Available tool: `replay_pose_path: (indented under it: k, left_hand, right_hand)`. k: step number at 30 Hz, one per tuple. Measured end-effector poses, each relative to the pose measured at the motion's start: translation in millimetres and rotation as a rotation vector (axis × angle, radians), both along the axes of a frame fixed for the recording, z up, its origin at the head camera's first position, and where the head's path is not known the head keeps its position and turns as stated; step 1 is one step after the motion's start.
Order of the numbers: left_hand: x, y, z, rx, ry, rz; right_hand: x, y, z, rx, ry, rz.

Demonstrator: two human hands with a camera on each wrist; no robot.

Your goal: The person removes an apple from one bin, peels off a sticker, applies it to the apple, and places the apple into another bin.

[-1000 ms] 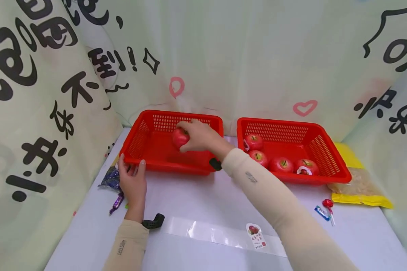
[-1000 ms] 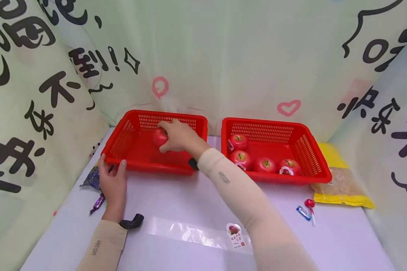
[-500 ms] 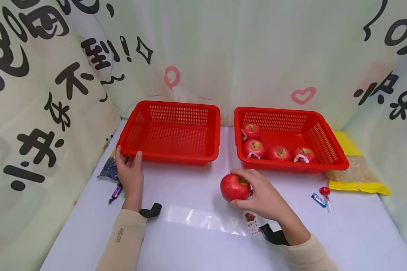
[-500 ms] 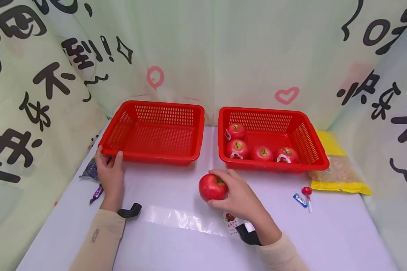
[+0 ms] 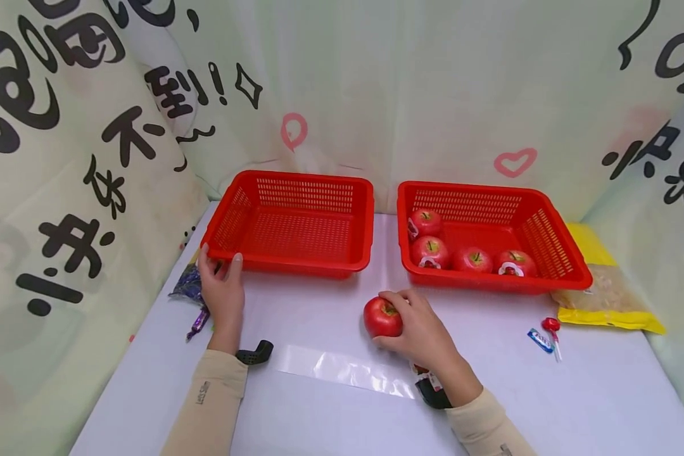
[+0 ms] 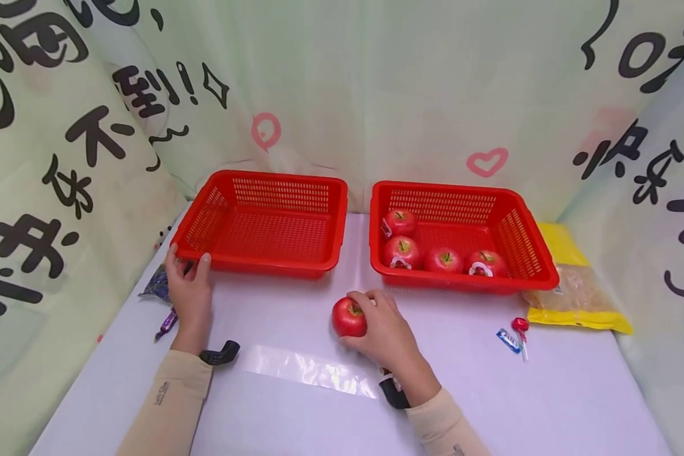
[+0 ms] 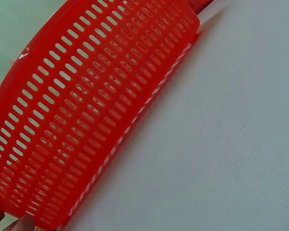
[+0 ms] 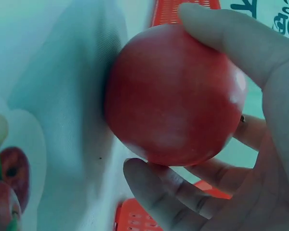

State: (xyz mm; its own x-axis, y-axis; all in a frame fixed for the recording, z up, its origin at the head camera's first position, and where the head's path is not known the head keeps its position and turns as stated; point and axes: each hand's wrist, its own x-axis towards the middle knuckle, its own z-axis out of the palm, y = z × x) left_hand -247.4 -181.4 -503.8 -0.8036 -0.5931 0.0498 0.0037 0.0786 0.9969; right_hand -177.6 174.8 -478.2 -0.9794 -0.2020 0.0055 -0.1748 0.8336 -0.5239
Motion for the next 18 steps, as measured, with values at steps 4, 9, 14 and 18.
replay_pose_path:
  k: [4,9,14,18]
  left_hand:
    - [-0.2,1.1,-1.2,-0.012,0.003,0.007]
    - [-1.4,0.6,-4.2,-0.016,0.009,-0.002]
    - [-3.3,3.7,-2.6,-0.006,0.024,-0.036]
    - [1.0,10.0,9.6,0.001,0.045,0.0]
  right_hand:
    - [2.5,-0.6,-2.3,0.03,0.023,0.015]
    - [5.5,0.7,-1.9,0.039,-0.005,0.028]
    - [17.2,22.4,8.4,-0.005,-0.031,-0.021]
    - [31.9,48.2,15.1,-0.026,-0.007,-0.088]
